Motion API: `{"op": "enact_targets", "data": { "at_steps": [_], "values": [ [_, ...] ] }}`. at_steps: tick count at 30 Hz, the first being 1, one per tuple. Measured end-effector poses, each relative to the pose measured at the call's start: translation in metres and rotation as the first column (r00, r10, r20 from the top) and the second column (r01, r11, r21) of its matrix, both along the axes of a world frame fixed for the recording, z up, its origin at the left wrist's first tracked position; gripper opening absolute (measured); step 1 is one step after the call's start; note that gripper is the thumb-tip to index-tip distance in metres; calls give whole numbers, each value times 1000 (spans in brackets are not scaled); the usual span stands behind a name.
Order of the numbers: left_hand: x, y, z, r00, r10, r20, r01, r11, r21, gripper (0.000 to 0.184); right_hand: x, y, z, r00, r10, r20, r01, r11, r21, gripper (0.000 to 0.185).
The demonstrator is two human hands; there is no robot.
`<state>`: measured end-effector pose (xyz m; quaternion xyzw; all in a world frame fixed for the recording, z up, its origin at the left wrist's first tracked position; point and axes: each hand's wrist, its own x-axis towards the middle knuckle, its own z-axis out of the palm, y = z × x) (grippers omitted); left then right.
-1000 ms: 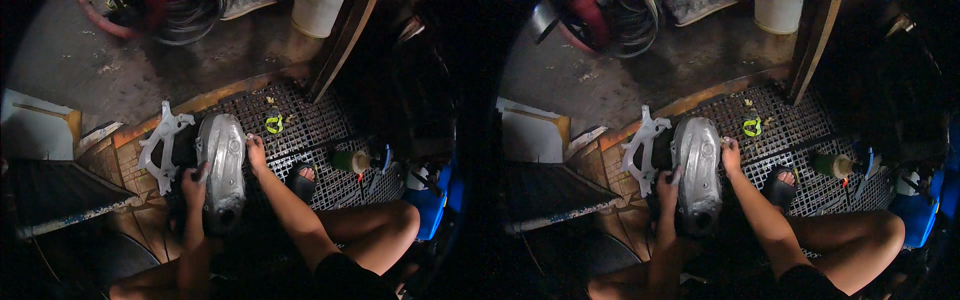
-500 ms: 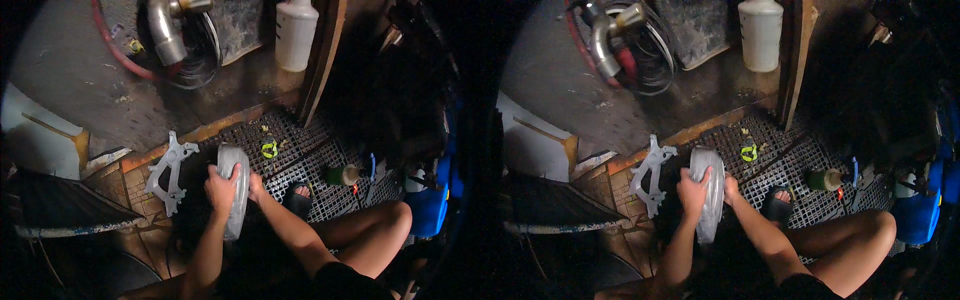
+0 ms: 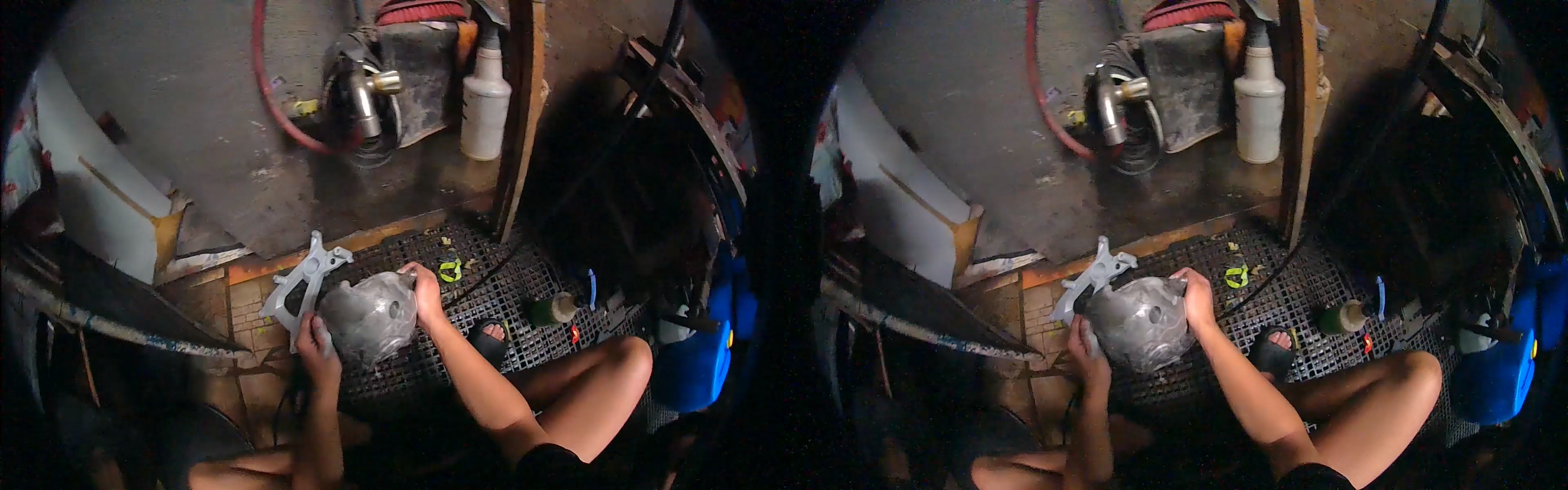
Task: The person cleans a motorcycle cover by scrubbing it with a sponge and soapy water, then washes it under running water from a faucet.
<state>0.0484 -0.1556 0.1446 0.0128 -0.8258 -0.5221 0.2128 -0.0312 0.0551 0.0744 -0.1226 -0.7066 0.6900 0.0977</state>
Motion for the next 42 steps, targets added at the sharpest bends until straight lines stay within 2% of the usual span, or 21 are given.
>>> {"op": "enact_targets", "data": {
  "at_steps": [2, 4, 7, 8, 10, 11, 13, 15, 18, 20, 22, 23, 24, 26, 30, 32, 35, 36, 38, 40, 42],
  "values": [
    [1, 2, -10, 988, 154, -13, -151, 981, 119, 39, -11, -11, -3, 999, 28, -24, -28, 1000, 0, 37],
    [1, -2, -12, 971, 228, -72, -218, 968, 127, 38, -11, -24, 0, 999, 35, 33, -30, 991, -133, 39],
    [2, -12, 2, 963, 225, -147, -227, 974, 9, 35, -9, -31, -2, 994, 111, -14, -111, 968, -226, 36],
    [0, -20, 7, 988, 147, -48, -143, 987, 79, 34, -8, -34, -5, 993, 118, -13, -118, 967, -225, 36],
    [-4, -22, 27, 997, 61, 46, -68, 985, 161, 33, -5, -37, -6, 994, 90, -67, -111, 882, -458, 24],
    [-4, -19, 38, 995, 23, 93, -39, 983, 179, 32, -6, -36, -5, 994, 93, -63, -111, 883, -455, 24],
    [0, -13, 39, 989, -15, 149, -16, 979, 205, 31, -9, -30, 9, 989, -109, -105, 83, 972, -222, 14],
    [-5, -3, 31, 999, 33, 0, -32, 982, 189, 33, -18, -12, 10, 980, -178, -89, 146, 948, -283, 19],
    [1, 15, 50, 997, 77, 3, -77, 981, 178, 35, -10, 4, 51, 958, -253, -138, 181, 901, -395, 22],
    [0, 22, 48, 994, 103, 29, -106, 977, 186, 39, 18, -4, 114, 969, -115, -220, 76, 981, -181, 27],
    [-1, 31, 54, 993, 119, 14, -120, 979, 167, 41, 41, -16, 125, 905, 154, -397, -78, 976, 202, 27],
    [-1, 33, 53, 990, 139, 27, -141, 980, 141, 42, 55, -27, 145, 882, 203, -425, -20, 918, 396, 26],
    [0, 35, 53, 990, 137, 30, -140, 979, 146, 42, 65, -33, 159, 879, 209, -429, 18, 884, 468, 20],
    [1, 42, 54, 983, 179, 37, -183, 958, 221, 42, 69, -33, 158, 891, 187, -414, 32, 883, 468, 18],
    [-1, 47, 49, 984, 180, 3, -177, 968, 179, 41, 67, -19, 167, 941, 133, -311, 5, 913, 408, 22],
    [1, 54, 53, 985, 172, 34, -175, 968, 180, 40, 67, -11, 170, 958, 143, -250, -7, 880, 474, 23],
    [3, 63, 62, 987, 158, 22, -159, 973, 170, 39, 93, -21, 178, 900, 283, -331, -13, 778, 628, 29],
    [3, 64, 61, 987, 160, 25, -162, 971, 174, 39, 104, -26, 178, 881, 354, -315, -73, 759, 647, 29],
    [2, 67, 59, 988, 149, -46, -135, 963, 232, 38, 104, -20, 173, 845, 385, -371, -49, 746, 664, 27],
    [2, 70, 55, 987, 159, -12, -153, 967, 203, 38, 89, -13, 177, 894, 263, -363, 52, 743, 667, 25],
    [6, 70, 57, 987, 160, 24, -162, 972, 169, 39, 79, -8, 183, 926, 224, -303, 17, 778, 628, 24]
  ]
}}
